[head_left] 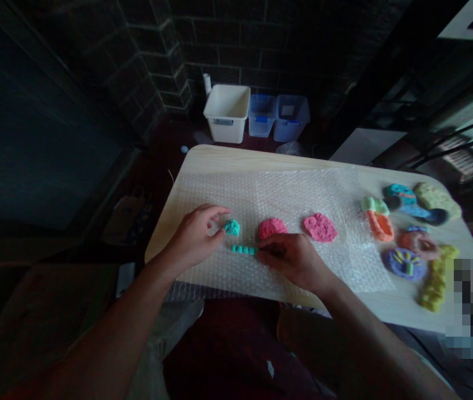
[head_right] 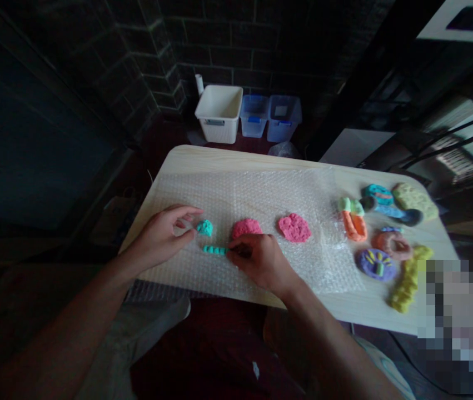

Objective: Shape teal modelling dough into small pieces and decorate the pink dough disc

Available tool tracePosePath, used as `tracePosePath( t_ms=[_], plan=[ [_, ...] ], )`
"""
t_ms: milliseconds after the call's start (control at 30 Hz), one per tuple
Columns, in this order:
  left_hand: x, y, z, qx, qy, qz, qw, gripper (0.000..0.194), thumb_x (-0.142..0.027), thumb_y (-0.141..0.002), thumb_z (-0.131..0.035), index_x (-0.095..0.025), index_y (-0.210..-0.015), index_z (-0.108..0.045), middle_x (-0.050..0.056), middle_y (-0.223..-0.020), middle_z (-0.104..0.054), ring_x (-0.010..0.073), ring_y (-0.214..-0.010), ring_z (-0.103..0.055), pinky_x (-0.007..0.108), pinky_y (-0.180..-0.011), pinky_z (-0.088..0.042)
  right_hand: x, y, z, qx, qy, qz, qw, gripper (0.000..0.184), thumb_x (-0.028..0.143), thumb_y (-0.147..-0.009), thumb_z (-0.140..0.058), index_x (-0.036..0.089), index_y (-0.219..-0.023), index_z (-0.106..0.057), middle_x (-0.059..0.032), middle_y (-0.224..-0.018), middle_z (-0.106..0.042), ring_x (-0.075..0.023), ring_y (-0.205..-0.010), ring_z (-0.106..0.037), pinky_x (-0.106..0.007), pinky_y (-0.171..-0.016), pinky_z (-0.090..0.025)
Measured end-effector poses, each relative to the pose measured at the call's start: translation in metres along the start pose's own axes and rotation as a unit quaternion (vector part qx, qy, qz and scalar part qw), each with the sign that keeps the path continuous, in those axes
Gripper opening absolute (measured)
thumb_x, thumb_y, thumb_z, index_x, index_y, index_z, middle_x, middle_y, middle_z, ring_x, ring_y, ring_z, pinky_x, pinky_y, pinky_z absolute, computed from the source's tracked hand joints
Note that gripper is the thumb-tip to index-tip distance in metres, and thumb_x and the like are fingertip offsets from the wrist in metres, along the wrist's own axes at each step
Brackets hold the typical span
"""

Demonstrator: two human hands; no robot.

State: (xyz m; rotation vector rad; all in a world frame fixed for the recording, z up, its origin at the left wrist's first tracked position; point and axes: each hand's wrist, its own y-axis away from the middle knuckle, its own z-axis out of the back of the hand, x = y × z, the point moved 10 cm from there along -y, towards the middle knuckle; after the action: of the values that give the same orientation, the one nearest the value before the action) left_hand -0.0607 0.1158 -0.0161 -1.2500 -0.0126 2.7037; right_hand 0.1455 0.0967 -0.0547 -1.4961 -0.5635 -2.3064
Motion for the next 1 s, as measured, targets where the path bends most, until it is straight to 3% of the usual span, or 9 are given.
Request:
tracePosePath(
  t_ms=[133,300,467,633,767,867,933,1000],
  plan=[
    [-0.008,0.0,-0.014,0.045,0.013,-0.023,0.999,0.044,-0.007,-0.086,-0.071,-0.02,-0.129,-0.073,0.009,-0.125,-0.077,0.024,-0.111,-0.073,0.038,-0.092,-0.06,0.012,-0.002,0.002,-0.02,0.085,0.022,0.996,0.016,0.022,-0.09,-0.072,0.016,-0.1,-0.084,-0.0047,-0.081,-0.079,-0.0148,-0.064,-0.067,-0.028,-0.06,-0.051],
    [-0.011,-0.001,-0.02,0.055,-0.004,-0.058,0.997,0.029,-0.009,-0.094,-0.069,-0.022,-0.12,-0.076,0.007,-0.118,-0.078,0.0243,-0.113,-0.072,0.043,-0.101,-0.056,0.024,-0.001,0.001,-0.021,0.164,0.061,0.984,0.017,0.012,-0.086,-0.071,0.017,-0.096,-0.084,-0.006,-0.089,-0.079,-0.0158,-0.069,-0.067,-0.03,-0.066,-0.051],
    [-0.012,-0.003,-0.011,0.014,0.015,-0.044,0.999,0.022,-0.017,-0.097,-0.069,-0.02,-0.118,-0.072,0.009,-0.118,-0.076,0.0249,-0.11,-0.071,0.041,-0.096,-0.056,0.028,0.0,0.0,-0.014,0.171,0.061,0.983,0.021,0.009,-0.083,-0.072,0.015,-0.1,-0.083,-0.0066,-0.089,-0.079,-0.0154,-0.067,-0.067,-0.03,-0.064,-0.05],
    [-0.016,-0.004,-0.008,0.001,0.094,-0.039,0.995,0.017,-0.022,-0.097,-0.068,-0.021,-0.114,-0.071,0.007,-0.113,-0.071,0.0218,-0.102,-0.071,0.035,-0.088,-0.058,0.026,0.001,0.002,-0.02,0.162,0.058,0.985,0.022,0.012,-0.083,-0.074,0.014,-0.103,-0.082,-0.0062,-0.087,-0.078,-0.0148,-0.064,-0.067,-0.03,-0.061,-0.049],
    [-0.011,-0.005,-0.008,-0.007,0.169,0.002,0.986,0.021,-0.027,-0.096,-0.072,-0.02,-0.116,-0.07,0.008,-0.112,-0.073,0.0213,-0.099,-0.072,0.035,-0.085,-0.057,0.027,0.002,0.006,-0.021,0.138,0.068,0.988,0.019,0.018,-0.084,-0.074,0.014,-0.101,-0.082,-0.0053,-0.082,-0.077,-0.0139,-0.061,-0.065,-0.029,-0.057,-0.048],
    [-0.011,-0.006,-0.005,-0.021,0.233,0.022,0.972,0.026,-0.033,-0.094,-0.074,-0.018,-0.115,-0.069,0.008,-0.106,-0.075,0.0202,-0.093,-0.071,0.033,-0.081,-0.056,0.027,0.002,0.025,-0.055,0.057,0.047,0.996,0.018,0.027,-0.09,-0.07,0.014,-0.097,-0.08,-0.0047,-0.073,-0.075,-0.0131,-0.055,-0.063,-0.028,-0.052,-0.047],
    [-0.015,-0.006,-0.004,-0.026,0.267,0.024,0.963,0.028,-0.035,-0.092,-0.077,-0.017,-0.111,-0.071,0.007,-0.101,-0.075,0.0193,-0.089,-0.069,0.032,-0.077,-0.055,0.021,0.002,0.05,-0.125,-0.03,0.011,0.992,0.024,0.035,-0.093,-0.069,0.014,-0.095,-0.078,-0.0037,-0.066,-0.071,-0.0125,-0.049,-0.061,-0.027,-0.047,-0.045],
    [-0.019,-0.006,-0.004,-0.024,0.289,0.027,0.957,0.029,-0.037,-0.09,-0.078,-0.016,-0.109,-0.071,0.006,-0.098,-0.074,0.0181,-0.084,-0.067,0.031,-0.074,-0.054,0.014,0.004,0.073,-0.195,-0.114,-0.01,0.974,0.028,0.042,-0.091,-0.072,0.014,-0.092,-0.076,-0.005,-0.071,-0.073,-0.0121,-0.05,-0.061,-0.026,-0.044,-0.045]
  ],
)
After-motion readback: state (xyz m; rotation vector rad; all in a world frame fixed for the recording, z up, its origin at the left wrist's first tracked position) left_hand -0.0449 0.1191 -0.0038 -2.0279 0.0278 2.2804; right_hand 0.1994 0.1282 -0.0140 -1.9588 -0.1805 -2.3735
